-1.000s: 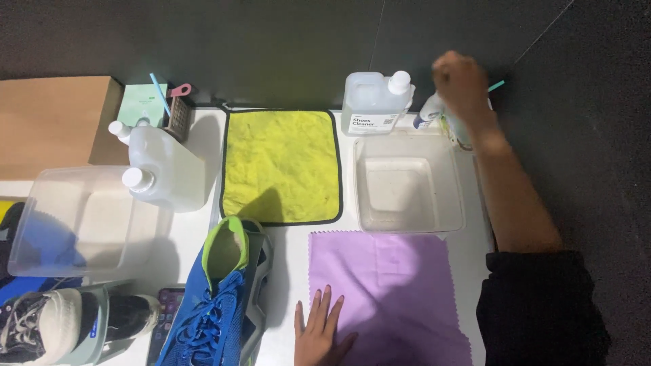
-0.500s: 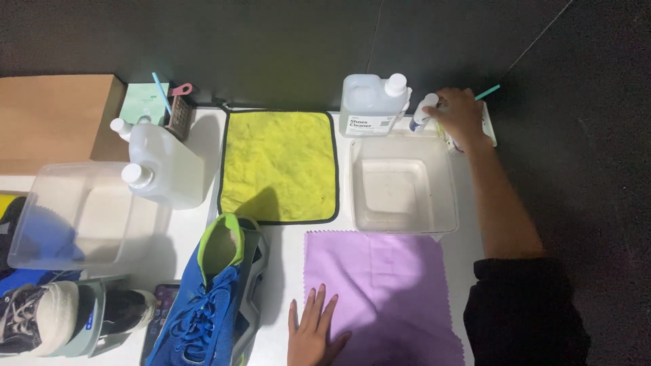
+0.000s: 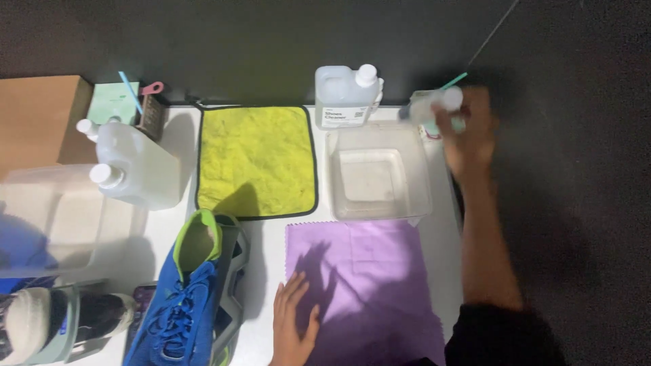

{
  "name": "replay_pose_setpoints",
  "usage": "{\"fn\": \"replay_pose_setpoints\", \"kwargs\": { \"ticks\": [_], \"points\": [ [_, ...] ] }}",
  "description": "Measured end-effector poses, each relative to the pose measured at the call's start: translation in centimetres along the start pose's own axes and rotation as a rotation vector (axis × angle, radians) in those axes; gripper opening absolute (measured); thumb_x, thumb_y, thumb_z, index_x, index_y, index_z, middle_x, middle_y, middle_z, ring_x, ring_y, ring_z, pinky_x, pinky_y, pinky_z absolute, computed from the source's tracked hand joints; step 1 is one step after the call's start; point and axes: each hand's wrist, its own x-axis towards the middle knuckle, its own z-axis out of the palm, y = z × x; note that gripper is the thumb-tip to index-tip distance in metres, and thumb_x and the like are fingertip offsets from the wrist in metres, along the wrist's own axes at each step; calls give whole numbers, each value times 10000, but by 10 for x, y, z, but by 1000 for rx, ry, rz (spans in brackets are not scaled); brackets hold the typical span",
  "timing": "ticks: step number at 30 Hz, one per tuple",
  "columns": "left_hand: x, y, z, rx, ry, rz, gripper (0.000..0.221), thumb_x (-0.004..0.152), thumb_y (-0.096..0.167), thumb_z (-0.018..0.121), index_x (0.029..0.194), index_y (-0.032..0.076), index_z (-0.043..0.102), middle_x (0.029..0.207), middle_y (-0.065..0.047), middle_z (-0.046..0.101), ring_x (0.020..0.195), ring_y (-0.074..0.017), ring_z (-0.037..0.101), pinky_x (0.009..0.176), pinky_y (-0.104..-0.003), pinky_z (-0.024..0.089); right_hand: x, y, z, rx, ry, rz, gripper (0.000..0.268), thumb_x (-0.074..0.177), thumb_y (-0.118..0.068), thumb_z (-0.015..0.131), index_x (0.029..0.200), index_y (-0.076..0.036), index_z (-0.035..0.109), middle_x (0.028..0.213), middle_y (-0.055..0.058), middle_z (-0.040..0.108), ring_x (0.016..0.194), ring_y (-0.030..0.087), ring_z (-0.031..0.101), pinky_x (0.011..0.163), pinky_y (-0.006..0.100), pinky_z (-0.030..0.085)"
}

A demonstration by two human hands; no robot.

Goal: Preparing shoe cleaning solutions by pouring liquids between containers and mixing them in a tray before working on a shoe.

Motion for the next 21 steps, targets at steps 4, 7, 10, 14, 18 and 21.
{"fn": "replay_pose_setpoints", "kwargs": {
  "ticks": [4,7,10,14,18,21],
  "points": [
    [59,56,7,-116,-17,48,458,978,150,616,1410,67,488,1504,-150,538,1443,-349,487,1243,-566,273,-97,-68,-32,-122,-30,-316,228,936,-58,821,1057,-20,632,1057,134,661,943,321,667,851,425,493],
    [83,81,18,-177,-71,184,789,960,218,739,1552,42,249,1610,-201,359,1538,-391,337,1298,-592,236,-162,-109,-40,62,-336,258,404,718,-263,806,1098,-153,722,1049,-2,791,940,149,742,813,293,556],
    [87,85,28,-144,-121,286,807,900,205,797,1476,-46,290,1487,-253,503,1379,-449,508,1236,-566,367,-196,-123,-36,102,-336,-182,436,769,-244,830,1114,-65,633,1057,86,768,913,250,754,819,366,568],
    [76,88,29,-254,-192,127,506,936,174,660,1353,-5,435,1088,-138,615,864,-261,654,724,-385,567,-203,-131,-37,142,-362,-264,427,823,-173,830,1145,-26,590,1029,95,727,896,217,721,799,325,571],
    [59,78,31,-350,-282,-22,607,805,12,731,1338,70,447,989,-104,691,613,-163,666,532,-302,539,-190,-131,-47,27,-446,-566,294,943,-149,745,1138,32,619,956,151,674,826,286,655,784,402,548],
    [54,66,31,-453,-238,177,655,934,19,733,1456,148,359,1137,-154,664,958,-222,683,858,-366,572,-181,-143,-57,-99,-472,-759,279,993,-202,704,1122,39,648,1027,105,695,860,259,633,832,396,539]
  ]
}}
